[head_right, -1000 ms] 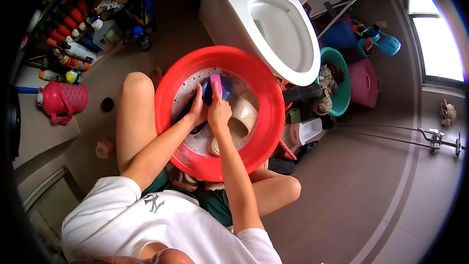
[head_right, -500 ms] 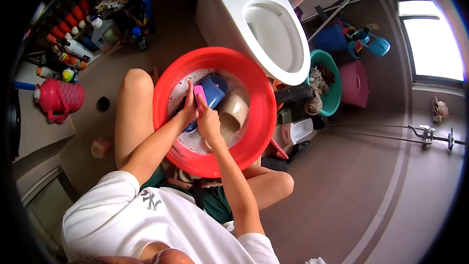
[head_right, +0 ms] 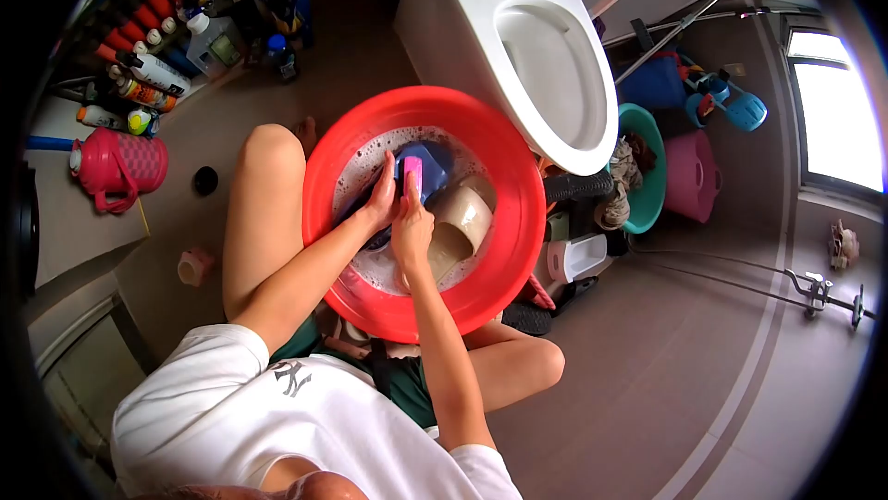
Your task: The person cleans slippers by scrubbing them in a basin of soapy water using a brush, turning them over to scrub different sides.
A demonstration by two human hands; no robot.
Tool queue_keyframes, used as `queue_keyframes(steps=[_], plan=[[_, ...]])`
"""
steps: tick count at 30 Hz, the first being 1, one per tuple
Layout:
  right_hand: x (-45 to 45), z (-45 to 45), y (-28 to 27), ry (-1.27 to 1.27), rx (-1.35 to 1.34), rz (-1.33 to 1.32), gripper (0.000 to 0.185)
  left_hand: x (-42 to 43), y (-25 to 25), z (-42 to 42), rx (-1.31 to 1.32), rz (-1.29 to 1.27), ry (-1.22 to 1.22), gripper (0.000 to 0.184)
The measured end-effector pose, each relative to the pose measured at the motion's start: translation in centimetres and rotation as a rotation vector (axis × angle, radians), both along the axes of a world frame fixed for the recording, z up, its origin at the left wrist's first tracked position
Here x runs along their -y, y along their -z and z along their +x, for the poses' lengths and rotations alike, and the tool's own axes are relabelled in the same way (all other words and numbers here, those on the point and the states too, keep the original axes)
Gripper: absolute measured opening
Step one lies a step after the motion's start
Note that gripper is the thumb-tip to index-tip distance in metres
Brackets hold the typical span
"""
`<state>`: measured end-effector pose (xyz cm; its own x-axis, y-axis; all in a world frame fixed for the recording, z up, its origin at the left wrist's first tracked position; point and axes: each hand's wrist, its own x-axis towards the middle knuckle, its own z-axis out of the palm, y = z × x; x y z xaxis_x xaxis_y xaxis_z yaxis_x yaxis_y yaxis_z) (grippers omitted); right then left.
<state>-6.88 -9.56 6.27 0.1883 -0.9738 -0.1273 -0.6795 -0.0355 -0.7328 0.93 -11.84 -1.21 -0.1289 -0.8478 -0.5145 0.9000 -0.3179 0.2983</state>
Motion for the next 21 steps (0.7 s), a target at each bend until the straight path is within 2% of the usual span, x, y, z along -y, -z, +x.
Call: queue_keyframes(steps=[3,4,5,6,7,8,11,12,15,16,18,19,20,21], plan=[[2.1,0.9,-0.2,0.032,-0.102,0.034,0.045,-0.1,-1.5,0.5,-0.058,0.033,0.130,0.093],[2.8,0.9,0.4,0.014,-0.116,-0.122,0.045,-0.2,-1.1,0.2,-0.057,0.012,0.109,0.089],[4.0,0.2,0.5,0.077,-0.180,-0.026,0.045,-0.1,-0.3,-0.6,-0.046,-0.017,0.050,0.085],[5.5,-0.6,1.0,0.038,-0.227,-0.033,0.044,0.1,0.9,-1.6,-0.033,-0.050,-0.011,0.081],[6.8,-1.2,1.3,-0.006,-0.269,-0.043,0.044,0.2,-0.7,-1.5,-0.017,-0.086,-0.078,0.078],[7.4,-2.1,1.7,-0.053,-0.252,-0.055,0.044,-0.2,-2.1,-1.3,-0.019,-0.068,-0.108,0.061],[6.7,-3.0,0.7,-0.039,-0.232,-0.013,0.046,-0.7,-0.9,-1.1,0.295,-0.181,0.157,0.052],[6.2,-3.0,-0.2,-0.012,-0.227,0.052,0.051,-0.8,-1.4,-1.3,0.323,-0.201,0.153,0.049],[6.0,-4.0,2.0,-0.006,-0.034,-0.052,0.055,-1.4,-3.0,-0.9,0.728,-0.341,0.155,0.058],[6.0,-4.1,2.3,0.006,0.048,-0.040,0.062,-1.7,-4.2,-1.1,0.817,-0.375,0.059,0.063],[6.0,-4.1,3.5,0.000,0.072,-0.169,0.059,-1.8,-3.4,-0.6,0.959,-0.320,0.250,0.066],[6.2,-4.5,3.9,0.020,0.105,-0.103,0.057,-1.7,-3.2,-0.5,1.027,-0.292,0.344,0.067],[6.3,-4.9,4.2,0.043,0.137,-0.039,0.055,-1.8,-3.0,-0.6,1.050,-0.328,0.325,0.067],[6.4,-5.0,2.9,0.089,0.194,0.157,0.053,-1.8,-2.6,-0.8,1.063,-0.358,0.280,0.066]])
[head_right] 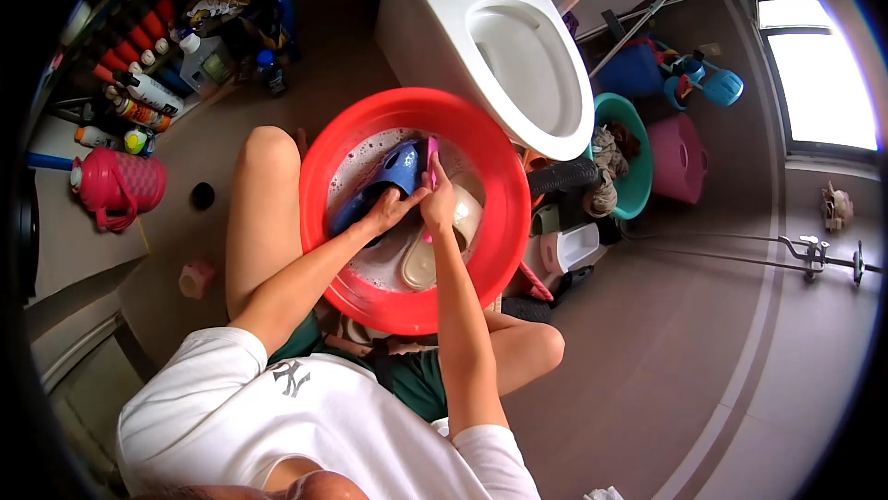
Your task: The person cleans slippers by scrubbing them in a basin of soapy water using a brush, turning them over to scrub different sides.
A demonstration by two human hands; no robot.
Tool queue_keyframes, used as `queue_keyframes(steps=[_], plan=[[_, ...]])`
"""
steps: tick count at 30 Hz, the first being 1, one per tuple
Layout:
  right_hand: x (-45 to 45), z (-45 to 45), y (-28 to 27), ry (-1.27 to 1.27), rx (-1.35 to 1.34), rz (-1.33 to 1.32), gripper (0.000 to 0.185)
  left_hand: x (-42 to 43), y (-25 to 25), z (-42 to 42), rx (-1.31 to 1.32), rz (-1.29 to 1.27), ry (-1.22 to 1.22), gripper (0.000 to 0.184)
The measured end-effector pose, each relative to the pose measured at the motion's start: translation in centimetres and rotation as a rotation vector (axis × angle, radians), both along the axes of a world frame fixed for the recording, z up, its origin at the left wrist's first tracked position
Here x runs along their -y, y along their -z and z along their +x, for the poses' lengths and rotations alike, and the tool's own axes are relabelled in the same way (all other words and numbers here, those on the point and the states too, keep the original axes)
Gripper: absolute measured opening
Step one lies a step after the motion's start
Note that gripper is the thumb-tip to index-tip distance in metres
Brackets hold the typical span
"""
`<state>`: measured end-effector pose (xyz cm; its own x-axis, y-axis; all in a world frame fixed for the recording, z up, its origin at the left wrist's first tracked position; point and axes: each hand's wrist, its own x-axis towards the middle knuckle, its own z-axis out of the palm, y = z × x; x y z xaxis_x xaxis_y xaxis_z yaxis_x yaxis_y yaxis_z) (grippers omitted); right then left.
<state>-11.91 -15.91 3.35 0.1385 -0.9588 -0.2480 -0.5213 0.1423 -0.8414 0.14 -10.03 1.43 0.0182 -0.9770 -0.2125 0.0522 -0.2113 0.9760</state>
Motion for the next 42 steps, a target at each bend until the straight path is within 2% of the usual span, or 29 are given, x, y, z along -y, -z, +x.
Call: queue_keyframes(steps=[1,4,5,8,10,12,13,14,16,19,22,23,24,26,28,29,31,32,34,36,38,40,42], plan=[[0.0,-0.1,-1.2,0.030,0.062,0.197,0.051,0.1,0.7,-0.4,0.000,-0.046,-0.025,0.066],[-0.9,-0.8,-3.8,0.197,0.490,0.388,0.052,0.0,2.2,-1.8,0.039,-0.161,-0.075,0.061],[-1.6,-0.8,-4.4,0.252,0.501,0.373,0.050,-0.2,2.5,-2.1,0.060,-0.194,-0.086,0.059],[-2.9,-2.9,0.4,0.082,-0.017,-0.043,0.046,0.4,1.7,-1.6,-0.089,0.073,-0.072,0.063],[-5.7,-0.4,-1.1,0.011,-0.087,-0.442,0.041,1.4,3.5,-1.5,-0.165,0.311,-0.088,0.069],[-9.1,2.0,-4.3,0.050,-0.109,-0.283,0.041,1.7,4.9,-1.6,-0.626,0.309,-0.183,0.067],[-10.9,2.8,-5.4,0.034,-0.069,-0.270,0.041,1.4,2.9,-1.2,-0.785,0.341,-0.240,0.066],[-12.5,3.1,-5.7,0.043,-0.137,-0.162,0.042,1.9,4.8,-1.2,-0.869,0.352,-0.208,0.065],[-14.3,3.0,-5.6,0.006,-0.166,-0.224,0.046,1.7,3.2,-1.4,-0.865,0.279,-0.263,0.066],[-12.2,2.5,-4.9,-0.046,-0.218,-0.315,0.050,0.8,1.4,-1.5,-0.949,0.344,-0.264,0.064],[-9.7,3.2,-5.0,-0.079,-0.330,-0.159,0.052,1.3,3.1,-0.8,-1.055,0.396,-0.258,0.071],[-9.1,3.2,-4.0,-0.089,-0.330,-0.202,0.051,1.4,3.9,-0.8,-1.052,0.427,-0.260,0.072],[-8.5,3.1,-3.0,-0.081,-0.321,-0.229,0.051,1.3,2.4,-0.7,-0.999,0.451,-0.315,0.073],[-6.9,3.0,-1.4,-0.070,-0.303,-0.280,0.053,1.1,2.9,-0.8,-1.085,0.438,-0.210,0.071],[-3.4,3.5,-1.2,0.022,-0.367,-0.241,0.049,0.7,3.9,-2.1,-1.162,0.453,-0.227,0.068],[-1.9,3.6,-1.2,0.018,-0.398,-0.218,0.047,0.6,4.4,-2.1,-1.228,0.404,-0.157,0.072],[-0.3,3.4,-1.0,0.014,-0.380,-0.219,0.044,1.1,6.3,-2.5,-1.213,0.344,-0.172,0.074],[-0.3,3.4,-0.8,0.042,-0.351,-0.219,0.045,1.3,6.8,-2.7,-1.209,0.343,-0.164,0.074],[-1.5,3.3,-0.7,0.091,-0.308,-0.218,0.046,0.9,4.0,-2.1,-1.246,0.407,-0.147,0.069],[-3.6,2.8,0.6,0.005,-0.217,-0.358,0.048,0.9,4.1,-2.0,-1.210,0.360,-0.159,0.070],[-6.6,2.9,-0.3,0.030,-0.149,-0.318,0.051,0.6,5.0,-1.6,-1.242,0.462,-0.123,0.068],[-9.4,3.2,-1.5,0.020,-0.122,-0.309,0.053,1.2,5.7,-1.6,-1.158,0.491,-0.180,0.067],[-11.9,2.9,-3.2,0.008,-0.098,-0.111,0.055,1.0,5.0,-1.8,-1.092,0.503,-0.208,0.067]])
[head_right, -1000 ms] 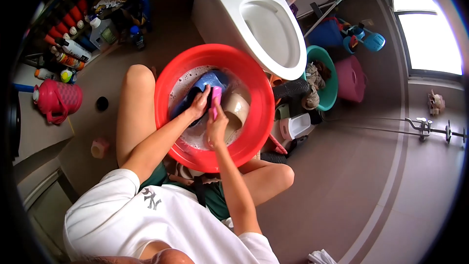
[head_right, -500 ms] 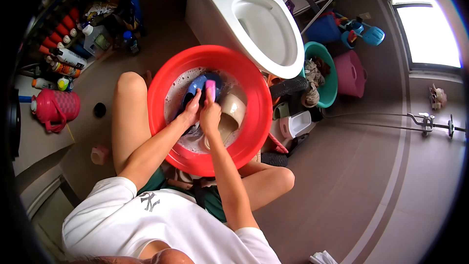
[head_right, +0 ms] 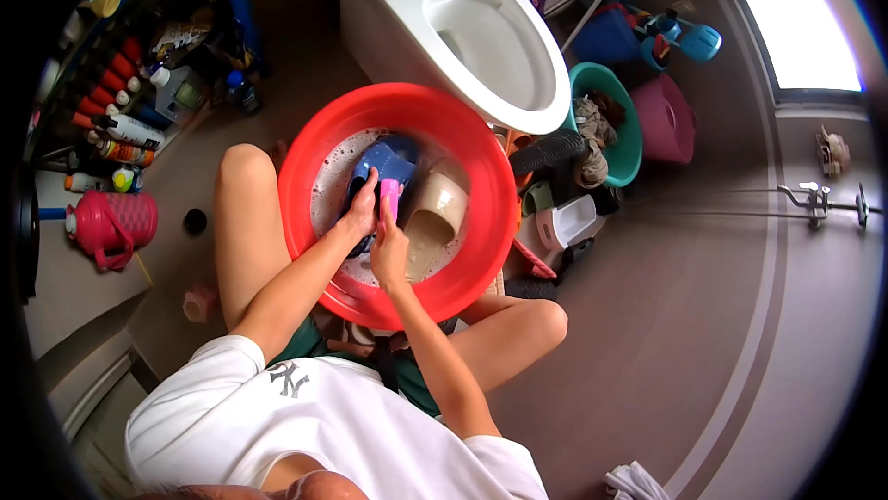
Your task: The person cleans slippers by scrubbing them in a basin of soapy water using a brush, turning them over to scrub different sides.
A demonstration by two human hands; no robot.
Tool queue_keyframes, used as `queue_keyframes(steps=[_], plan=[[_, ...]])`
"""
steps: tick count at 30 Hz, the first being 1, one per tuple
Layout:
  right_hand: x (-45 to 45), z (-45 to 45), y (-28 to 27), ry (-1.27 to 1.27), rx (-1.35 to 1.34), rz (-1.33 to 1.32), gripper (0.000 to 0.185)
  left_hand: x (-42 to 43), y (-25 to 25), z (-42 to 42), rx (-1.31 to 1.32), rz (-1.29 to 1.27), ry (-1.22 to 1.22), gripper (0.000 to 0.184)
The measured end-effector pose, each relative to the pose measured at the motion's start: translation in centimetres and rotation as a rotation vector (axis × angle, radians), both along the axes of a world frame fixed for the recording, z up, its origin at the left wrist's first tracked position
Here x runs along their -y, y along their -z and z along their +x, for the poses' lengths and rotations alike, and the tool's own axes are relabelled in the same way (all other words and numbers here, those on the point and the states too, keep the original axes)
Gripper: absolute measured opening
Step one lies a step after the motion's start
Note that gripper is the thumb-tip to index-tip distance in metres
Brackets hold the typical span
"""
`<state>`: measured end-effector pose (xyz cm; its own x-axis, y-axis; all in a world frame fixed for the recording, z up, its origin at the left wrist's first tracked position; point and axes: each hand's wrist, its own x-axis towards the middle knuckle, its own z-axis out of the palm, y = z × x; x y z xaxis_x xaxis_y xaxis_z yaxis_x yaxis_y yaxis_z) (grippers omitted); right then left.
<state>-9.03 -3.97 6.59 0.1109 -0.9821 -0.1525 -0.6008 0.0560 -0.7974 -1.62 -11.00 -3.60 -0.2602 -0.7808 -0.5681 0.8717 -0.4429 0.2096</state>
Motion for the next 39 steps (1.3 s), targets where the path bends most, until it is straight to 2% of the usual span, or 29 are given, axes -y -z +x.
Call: queue_keyframes(steps=[2,5,8,9,10,11,14,17,21,24,25,28,29,33,35,38,39], plan=[[-1.7,-0.2,-1.8,0.050,0.016,0.109,0.057,-0.1,-0.5,-0.3,0.040,-0.054,-0.035,0.067],[-2.1,-0.5,-0.7,0.100,0.045,-0.021,0.055,-0.3,1.0,0.0,-0.078,-0.027,0.060,0.060],[1.4,0.1,0.0,0.205,0.035,-0.064,0.051,-0.4,-2.0,0.1,-0.089,-0.161,-0.040,0.061],[2.8,0.0,0.7,0.229,0.041,-0.046,0.049,-0.2,-0.2,-0.1,-0.175,-0.190,-0.058,0.058],[4.1,0.1,0.9,0.252,0.046,-0.028,0.047,-0.2,-1.7,0.1,-0.188,-0.202,-0.079,0.059],[5.0,0.1,1.1,0.261,0.040,0.021,0.048,0.0,-2.4,0.3,-0.166,-0.202,-0.066,0.061],[7.4,0.4,2.1,0.264,0.009,-0.090,0.049,0.1,-1.3,-0.1,-0.098,-0.202,-0.033,0.065],[10.6,0.4,3.3,0.285,-0.095,-0.008,0.049,0.1,-1.7,0.2,-0.057,-0.153,-0.003,0.067],[9.5,0.0,2.9,0.274,-0.020,-0.092,0.049,0.1,-0.8,0.2,-0.071,-0.260,-0.017,0.068],[5.5,-0.6,2.2,0.194,-0.010,-0.070,0.055,0.0,-2.8,0.4,-0.158,-0.155,-0.025,0.068],[4.7,-0.2,-0.9,0.186,0.059,0.164,0.057,-0.1,-2.7,0.3,-0.104,-0.140,-0.025,0.067],[1.9,-0.9,-1.8,0.059,0.042,0.139,0.060,-0.1,-2.7,0.3,0.049,-0.057,-0.041,0.063],[1.2,-1.6,-0.7,-0.004,0.003,-0.001,0.062,0.0,-3.0,0.1,0.085,-0.003,-0.057,0.061],[2.1,-2.0,-0.3,-0.108,-0.272,-0.024,0.066,0.5,-2.6,0.0,0.184,0.070,-0.103,0.050],[3.6,-0.8,0.6,-0.102,-0.298,-0.013,0.063,0.8,-1.3,0.1,0.190,0.095,-0.141,0.046],[6.8,0.4,1.2,-0.073,-0.299,0.010,0.058,0.9,-2.8,0.8,0.268,0.202,0.009,0.047],[8.7,0.8,1.4,-0.074,-0.315,0.028,0.059,0.5,-2.6,-0.1,0.322,0.181,-0.049,0.046]])
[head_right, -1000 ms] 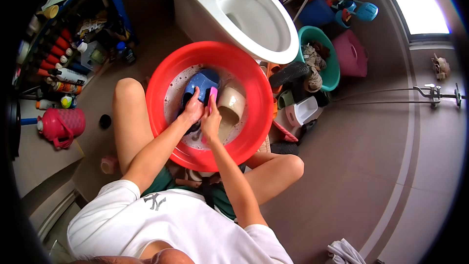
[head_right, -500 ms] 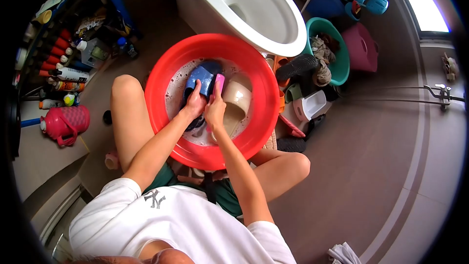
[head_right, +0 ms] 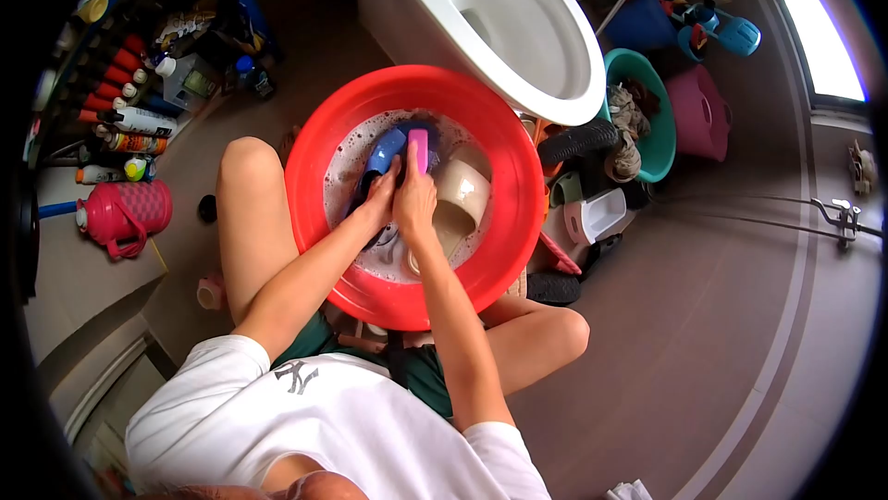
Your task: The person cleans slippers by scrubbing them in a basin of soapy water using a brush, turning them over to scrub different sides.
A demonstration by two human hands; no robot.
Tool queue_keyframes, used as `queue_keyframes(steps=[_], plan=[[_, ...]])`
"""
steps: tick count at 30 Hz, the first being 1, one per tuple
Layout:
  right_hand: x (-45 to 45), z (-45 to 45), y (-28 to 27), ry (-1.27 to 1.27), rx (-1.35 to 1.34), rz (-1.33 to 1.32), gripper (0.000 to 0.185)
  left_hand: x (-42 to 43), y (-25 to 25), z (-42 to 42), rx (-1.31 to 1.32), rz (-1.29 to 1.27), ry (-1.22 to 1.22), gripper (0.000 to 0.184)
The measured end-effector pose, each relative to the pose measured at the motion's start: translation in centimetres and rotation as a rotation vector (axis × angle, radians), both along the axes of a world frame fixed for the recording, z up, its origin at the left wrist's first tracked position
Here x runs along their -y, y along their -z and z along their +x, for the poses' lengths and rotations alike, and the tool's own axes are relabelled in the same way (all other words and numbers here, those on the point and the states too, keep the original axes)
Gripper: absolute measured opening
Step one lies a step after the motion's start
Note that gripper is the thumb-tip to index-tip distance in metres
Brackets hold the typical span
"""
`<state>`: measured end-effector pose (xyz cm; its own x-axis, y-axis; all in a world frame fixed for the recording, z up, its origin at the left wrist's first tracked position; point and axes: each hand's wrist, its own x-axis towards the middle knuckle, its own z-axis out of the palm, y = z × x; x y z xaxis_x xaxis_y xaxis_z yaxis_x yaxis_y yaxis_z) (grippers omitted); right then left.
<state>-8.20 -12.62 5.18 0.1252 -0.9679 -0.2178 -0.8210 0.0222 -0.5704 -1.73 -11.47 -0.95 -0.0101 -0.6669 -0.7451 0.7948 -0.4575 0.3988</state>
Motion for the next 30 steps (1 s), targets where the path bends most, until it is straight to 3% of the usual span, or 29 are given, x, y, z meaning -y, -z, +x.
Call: queue_keyframes(steps=[5,7,9,12,13,16,18,19,22,23,25,28,30], plan=[[2.0,1.0,0.1,-0.008,-0.068,-0.027,0.055,0.3,1.1,-0.1,-0.081,-0.083,0.009,0.053],[0.3,0.3,-0.1,0.000,0.059,-0.003,0.059,-0.3,-1.5,0.9,-0.141,-0.115,0.023,0.059],[-2.4,-0.4,-0.2,0.036,0.170,0.028,0.065,0.2,2.3,0.5,-0.095,-0.037,0.075,0.066],[-7.9,-0.7,-0.3,0.017,0.222,-0.061,0.070,0.2,3.4,0.3,-0.102,-0.076,0.056,0.065],[-9.4,-0.9,-0.6,-0.003,0.276,-0.138,0.062,0.2,2.8,0.5,-0.109,-0.101,0.055,0.064],[-12.5,-2.1,-2.0,0.101,0.311,0.040,0.058,0.1,0.5,0.9,0.011,-0.130,0.098,0.057],[-13.4,-4.0,-3.1,0.195,0.415,0.144,0.055,0.7,0.7,0.8,0.089,-0.193,0.188,0.062],[-13.7,-4.8,-4.3,0.256,0.460,0.198,0.053,-0.1,-2.2,0.7,0.102,-0.330,0.130,0.066],[-12.8,-9.8,-3.7,0.425,0.495,0.078,0.056,-1.7,-5.6,1.1,0.806,-0.564,0.278,0.070],[-12.2,-10.9,-4.3,0.587,0.625,0.176,0.056,-1.7,-3.3,1.0,1.198,-0.542,0.448,0.062],[-10.3,-12.4,-2.6,0.791,0.936,0.243,0.059,-2.6,-3.6,0.7,1.487,-0.549,0.660,0.042],[-8.6,-13.2,1.1,0.812,0.837,0.418,0.066,-3.1,-4.2,1.0,1.625,-0.649,0.798,0.041],[-8.7,-12.1,3.1,0.813,0.895,0.480,0.069,-2.1,-4.9,1.7,1.610,-0.614,0.610,0.042]])
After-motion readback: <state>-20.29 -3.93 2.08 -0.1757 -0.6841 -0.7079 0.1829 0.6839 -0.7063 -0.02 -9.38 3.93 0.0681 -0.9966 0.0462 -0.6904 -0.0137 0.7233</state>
